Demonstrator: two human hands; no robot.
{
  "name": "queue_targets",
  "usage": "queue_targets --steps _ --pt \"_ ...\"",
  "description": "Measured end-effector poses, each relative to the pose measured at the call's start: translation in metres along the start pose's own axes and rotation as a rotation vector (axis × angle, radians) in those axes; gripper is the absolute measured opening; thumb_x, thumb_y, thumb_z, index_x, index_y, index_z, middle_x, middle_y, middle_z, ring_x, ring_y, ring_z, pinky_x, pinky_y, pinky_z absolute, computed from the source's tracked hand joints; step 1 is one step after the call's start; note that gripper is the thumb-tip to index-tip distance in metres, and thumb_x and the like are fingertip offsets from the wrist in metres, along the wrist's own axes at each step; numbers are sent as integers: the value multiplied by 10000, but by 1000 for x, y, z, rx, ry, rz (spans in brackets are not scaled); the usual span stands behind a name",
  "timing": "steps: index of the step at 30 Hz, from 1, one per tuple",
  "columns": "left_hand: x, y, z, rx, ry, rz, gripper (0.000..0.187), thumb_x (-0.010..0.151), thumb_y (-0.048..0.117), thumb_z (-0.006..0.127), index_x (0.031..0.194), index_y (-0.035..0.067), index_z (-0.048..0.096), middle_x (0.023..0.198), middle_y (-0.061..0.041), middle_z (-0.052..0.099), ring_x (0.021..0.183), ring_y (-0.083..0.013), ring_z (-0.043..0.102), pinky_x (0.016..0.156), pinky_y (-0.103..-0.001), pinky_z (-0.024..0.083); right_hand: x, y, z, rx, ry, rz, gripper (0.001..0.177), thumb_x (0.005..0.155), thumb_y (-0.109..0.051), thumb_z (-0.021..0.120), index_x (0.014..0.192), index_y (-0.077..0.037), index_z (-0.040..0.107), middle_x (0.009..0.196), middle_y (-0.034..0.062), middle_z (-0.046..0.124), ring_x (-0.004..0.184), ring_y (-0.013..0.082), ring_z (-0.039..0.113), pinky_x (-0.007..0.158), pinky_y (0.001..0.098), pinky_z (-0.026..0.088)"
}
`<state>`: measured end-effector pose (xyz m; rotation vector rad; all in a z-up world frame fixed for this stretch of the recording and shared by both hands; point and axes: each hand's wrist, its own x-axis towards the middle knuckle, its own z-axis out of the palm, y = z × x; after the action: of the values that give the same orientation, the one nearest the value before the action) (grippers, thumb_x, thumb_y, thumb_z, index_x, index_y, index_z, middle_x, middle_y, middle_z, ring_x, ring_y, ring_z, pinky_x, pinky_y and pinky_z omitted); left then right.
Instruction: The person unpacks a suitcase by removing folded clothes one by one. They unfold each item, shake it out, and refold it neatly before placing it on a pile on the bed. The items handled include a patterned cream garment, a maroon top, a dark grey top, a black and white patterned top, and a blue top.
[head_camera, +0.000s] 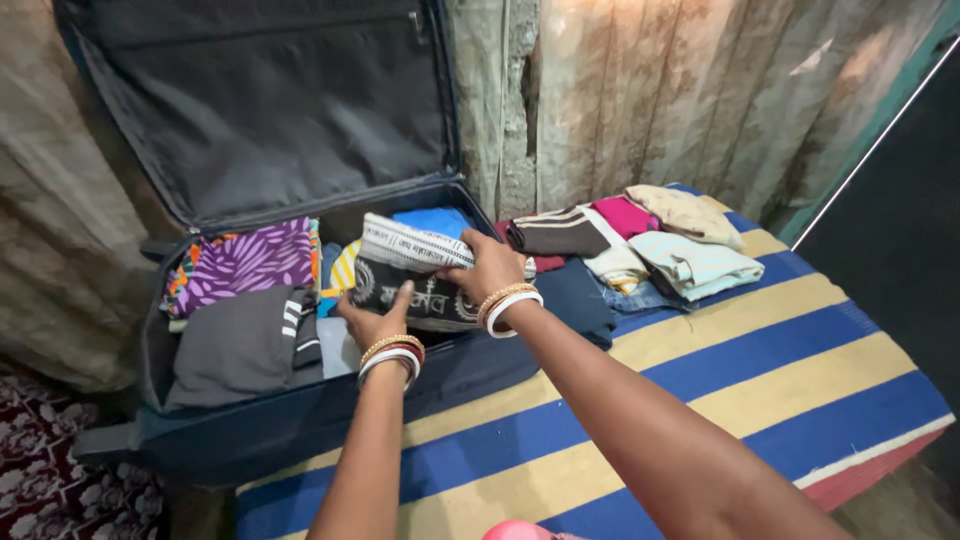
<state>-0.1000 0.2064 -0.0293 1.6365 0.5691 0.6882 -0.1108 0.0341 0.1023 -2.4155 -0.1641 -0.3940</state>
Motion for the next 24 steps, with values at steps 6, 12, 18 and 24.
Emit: queue_targets --steps 6,12,18,24 --pt "12 -9 14 -602 -358 -740 962 887 794 423 1449 20 527 1271 -197 663 1039 -374 669 756 -456 485 16 -1 -7 503 58 -141 430 752 -221 880 1080 -49 662 983 89 758 923 226 697 838 348 541" --pt "-19 71 -13 -817 -571 -1025 701 940 686 356 1436 193 401 1387 -165 491 1230 -409 599 896 -532 531 30 26 -10 558 27 -258 386 834 -138 865 1151 -34 670 1144 114 654 1072 177 612 967 323 486" --pt "-41 117 -13 -1286 -673 -888 723 960 627 502 1453 98 507 1469 -252 516 1277 -487 569 1028 -630 503 50 71 -11 807 -36 -306 328 841 -43 790 1162 -10 727 1461 103 521 1334 179 511 1105 314 408" --pt "-42 100 31 -1644 -1017 -388 494 948 453 565 1296 110 629 1347 -143 651 1272 -364 588 1106 -551 501 53 128 -50 1200 -365 130 287 871 0 648 1147 11 724 1511 5 564 1047 118 658 891 273 504"
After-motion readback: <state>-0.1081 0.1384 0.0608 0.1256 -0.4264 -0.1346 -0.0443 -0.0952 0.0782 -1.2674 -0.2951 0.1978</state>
